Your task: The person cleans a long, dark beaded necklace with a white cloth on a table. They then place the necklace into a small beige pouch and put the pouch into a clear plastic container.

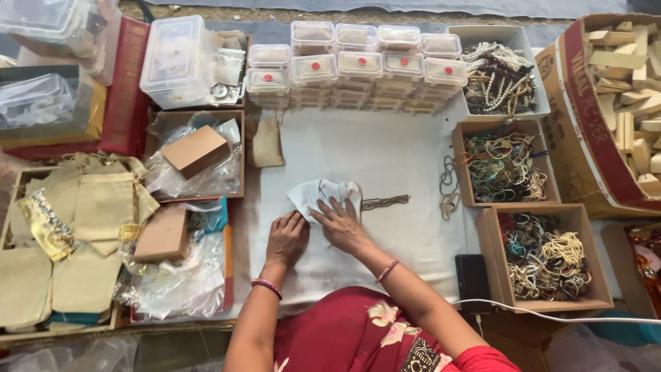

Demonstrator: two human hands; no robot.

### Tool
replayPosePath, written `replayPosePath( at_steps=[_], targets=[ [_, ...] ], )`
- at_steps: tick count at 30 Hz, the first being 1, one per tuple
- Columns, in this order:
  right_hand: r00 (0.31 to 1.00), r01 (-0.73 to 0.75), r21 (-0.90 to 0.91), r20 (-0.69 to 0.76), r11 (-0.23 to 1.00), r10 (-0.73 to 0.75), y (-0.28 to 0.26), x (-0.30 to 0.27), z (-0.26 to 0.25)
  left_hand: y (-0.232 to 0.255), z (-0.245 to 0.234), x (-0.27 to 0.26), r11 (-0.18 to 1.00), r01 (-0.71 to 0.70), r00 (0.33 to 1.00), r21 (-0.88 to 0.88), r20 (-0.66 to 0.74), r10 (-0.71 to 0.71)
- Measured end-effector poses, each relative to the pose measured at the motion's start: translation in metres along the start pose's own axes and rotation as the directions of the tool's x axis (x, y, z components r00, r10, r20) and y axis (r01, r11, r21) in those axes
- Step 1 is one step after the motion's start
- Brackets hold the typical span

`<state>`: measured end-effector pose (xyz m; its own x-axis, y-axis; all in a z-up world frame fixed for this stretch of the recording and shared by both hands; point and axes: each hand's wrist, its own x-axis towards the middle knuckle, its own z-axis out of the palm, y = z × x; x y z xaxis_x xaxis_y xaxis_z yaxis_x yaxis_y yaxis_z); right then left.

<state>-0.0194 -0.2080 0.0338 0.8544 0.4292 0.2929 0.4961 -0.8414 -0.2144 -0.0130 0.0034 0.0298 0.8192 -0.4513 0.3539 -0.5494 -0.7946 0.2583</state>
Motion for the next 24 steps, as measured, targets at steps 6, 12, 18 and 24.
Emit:
replayPosePath(
  at_steps=[6,12,18,24],
  targets=[
    [0.977,-0.21,-0.247,-0.076,0.946,0.197,0.115,-0.087,-0.016,0.006,-0.012,0.006,1.0,-0.006,0.998,0.009,-0.06,0.007],
    [0.843,-0.539,-0.188,-0.121,0.821,0.525,0.148,-0.073,-0.009,0.006,-0.013,0.006,1.0,0.01,0.999,0.002,-0.031,-0.01],
    [0.986,0.152,-0.064,-0.061,0.986,-0.156,-0.006,0.015,0.019,-0.002,0.004,-0.001,0.999,0.053,0.998,0.009,0.041,-0.054],
    [0.993,-0.014,-0.189,-0.115,0.982,-0.008,0.063,-0.054,-0.011,0.001,-0.001,0.002,0.998,0.066,0.996,0.019,0.062,-0.067]
  ],
)
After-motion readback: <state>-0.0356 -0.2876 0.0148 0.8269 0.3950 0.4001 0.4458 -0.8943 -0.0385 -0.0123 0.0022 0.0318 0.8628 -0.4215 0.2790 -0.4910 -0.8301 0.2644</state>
